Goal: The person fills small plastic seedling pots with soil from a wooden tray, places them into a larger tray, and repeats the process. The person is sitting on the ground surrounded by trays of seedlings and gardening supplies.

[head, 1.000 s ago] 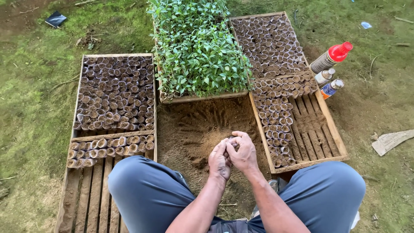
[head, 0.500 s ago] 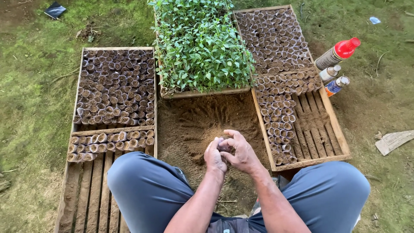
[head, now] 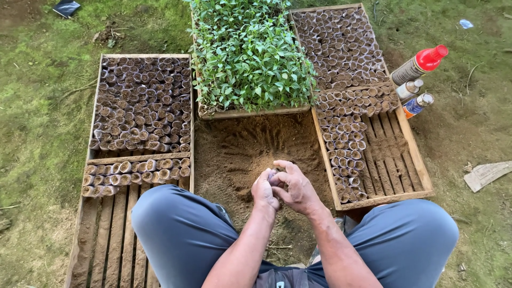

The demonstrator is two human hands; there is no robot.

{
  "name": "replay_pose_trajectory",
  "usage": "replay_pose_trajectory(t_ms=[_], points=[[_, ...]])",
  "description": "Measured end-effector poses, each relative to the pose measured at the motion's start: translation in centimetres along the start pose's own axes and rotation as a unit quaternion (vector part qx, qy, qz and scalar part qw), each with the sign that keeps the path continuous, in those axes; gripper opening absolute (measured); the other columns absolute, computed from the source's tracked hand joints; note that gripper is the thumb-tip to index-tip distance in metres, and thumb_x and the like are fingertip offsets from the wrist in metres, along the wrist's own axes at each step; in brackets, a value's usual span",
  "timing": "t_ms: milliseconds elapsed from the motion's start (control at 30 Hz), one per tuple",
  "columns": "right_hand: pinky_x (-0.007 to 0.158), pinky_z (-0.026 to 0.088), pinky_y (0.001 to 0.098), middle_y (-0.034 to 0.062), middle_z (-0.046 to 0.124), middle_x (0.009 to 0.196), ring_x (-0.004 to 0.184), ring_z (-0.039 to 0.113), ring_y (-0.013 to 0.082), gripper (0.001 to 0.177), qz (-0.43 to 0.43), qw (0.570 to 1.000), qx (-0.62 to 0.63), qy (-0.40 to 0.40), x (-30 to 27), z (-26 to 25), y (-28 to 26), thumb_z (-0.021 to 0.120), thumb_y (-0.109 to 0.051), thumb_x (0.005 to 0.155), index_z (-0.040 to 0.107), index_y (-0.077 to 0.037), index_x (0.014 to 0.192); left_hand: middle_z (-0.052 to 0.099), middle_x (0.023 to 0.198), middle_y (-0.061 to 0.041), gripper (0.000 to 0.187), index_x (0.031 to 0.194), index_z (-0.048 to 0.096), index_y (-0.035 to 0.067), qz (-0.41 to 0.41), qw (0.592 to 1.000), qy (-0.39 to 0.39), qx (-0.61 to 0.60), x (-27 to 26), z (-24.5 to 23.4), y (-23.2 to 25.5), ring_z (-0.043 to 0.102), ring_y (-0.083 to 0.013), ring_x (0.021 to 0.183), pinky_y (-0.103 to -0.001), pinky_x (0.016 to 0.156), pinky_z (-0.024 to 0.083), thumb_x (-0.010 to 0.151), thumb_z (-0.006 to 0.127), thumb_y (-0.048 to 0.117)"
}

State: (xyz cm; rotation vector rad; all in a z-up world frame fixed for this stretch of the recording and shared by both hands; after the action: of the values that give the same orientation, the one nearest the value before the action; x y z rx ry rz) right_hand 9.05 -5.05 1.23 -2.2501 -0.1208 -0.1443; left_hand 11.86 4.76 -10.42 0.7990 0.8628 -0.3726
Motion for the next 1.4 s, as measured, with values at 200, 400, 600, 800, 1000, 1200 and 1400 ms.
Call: replay_pose_trajectory(t_ms=[200,400,600,800,1000,1200,1400], points=[[0.103,0.049,0.0478,0.0109,0.063,0.133,0.126,0.059,0.0359,0.008,0.000,1.000,-0.014,-0.002,-0.1,0.3,0.6,0.081,-0.015,0.082,0.075,-0.017,0.085,0.066,0.068,-0.014,0.016,0.083,0.073,-0.004,-0.009,0.999,0.003,-0.031,1.3,-0.2,-0.5,0.064,-0.0188,0.050,-0.030,0.047,0.055,0.081,0.075,0.011],[0.104,0.049,0.0483,0.0107,0.062,0.135,0.127,0.059,0.0364,0.011,-0.009,1.000,-0.029,-0.001,-0.1,0.1,0.7,0.083,-0.015,0.080,0.074,-0.017,0.086,0.064,0.064,-0.012,0.014,0.080,0.071,-0.003,-0.011,0.999,-0.005,-0.038,-0.1,0.2,0.0,0.063,-0.0166,0.048,-0.029,0.048,0.055,0.082,0.074,0.010],[0.105,0.050,0.0448,0.0094,0.061,0.137,0.126,0.061,0.0336,0.038,0.010,0.999,0.018,0.043,0.0,0.0,1.4,0.088,-0.014,0.073,0.072,-0.019,0.106,0.072,0.070,-0.016,0.020,0.088,0.067,0.003,-0.018,1.000,-0.022,0.012,1.6,-0.1,-0.8,0.072,-0.0222,0.053,-0.030,0.047,0.060,0.083,0.073,0.021],[0.106,0.049,0.0467,0.0109,0.058,0.140,0.129,0.058,0.0365,0.038,-0.004,0.998,-0.015,0.055,0.1,-1.6,-0.8,0.089,-0.015,0.072,0.070,-0.016,0.105,0.072,0.069,-0.017,0.020,0.084,0.064,0.004,-0.030,0.999,-0.027,-0.001,3.1,-0.5,-1.6,0.072,-0.0238,0.053,-0.029,0.046,0.060,0.080,0.074,0.021],[0.107,0.045,0.0448,0.0054,0.056,0.145,0.137,0.051,0.0311,0.011,-0.031,0.990,-0.137,0.022,0.0,-0.1,1.0,0.079,-0.026,0.082,0.077,-0.023,0.092,0.069,0.066,-0.012,0.017,0.080,0.070,0.003,-0.040,0.999,-0.024,0.011,4.9,-0.9,-3.0,0.070,-0.0221,0.051,-0.030,0.043,0.059,0.080,0.076,0.019],[0.105,0.045,0.0441,0.0054,0.065,0.128,0.131,0.056,0.0314,0.022,0.025,0.985,-0.145,0.093,-0.1,1.2,2.9,0.073,-0.033,0.089,0.069,-0.016,0.075,0.075,0.109,-0.019,0.024,0.107,0.069,0.002,0.013,0.989,-0.135,-0.050,-1.7,2.3,0.3,0.076,-0.0268,0.089,-0.034,0.070,0.063,0.104,0.056,0.023],[0.102,0.049,0.0466,0.0097,0.060,0.137,0.128,0.057,0.0346,0.010,0.075,0.987,-0.116,0.087,-0.2,1.5,3.4,0.074,-0.027,0.088,0.075,-0.018,0.091,0.076,0.095,-0.021,0.044,0.107,0.073,-0.003,0.014,0.990,-0.143,-0.007,-0.9,1.8,-1.2,0.074,-0.0253,0.076,-0.036,0.066,0.063,0.103,0.059,0.039]])
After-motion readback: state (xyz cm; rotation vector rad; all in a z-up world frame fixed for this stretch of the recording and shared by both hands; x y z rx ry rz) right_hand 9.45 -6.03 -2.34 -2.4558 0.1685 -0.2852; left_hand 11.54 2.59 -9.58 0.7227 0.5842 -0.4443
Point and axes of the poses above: each hand's wrist, its own x-axis towards the middle knuckle, its own z-axis out of the palm, y = z × x, the point moved 5 cm from there along x, towards the middle knuckle
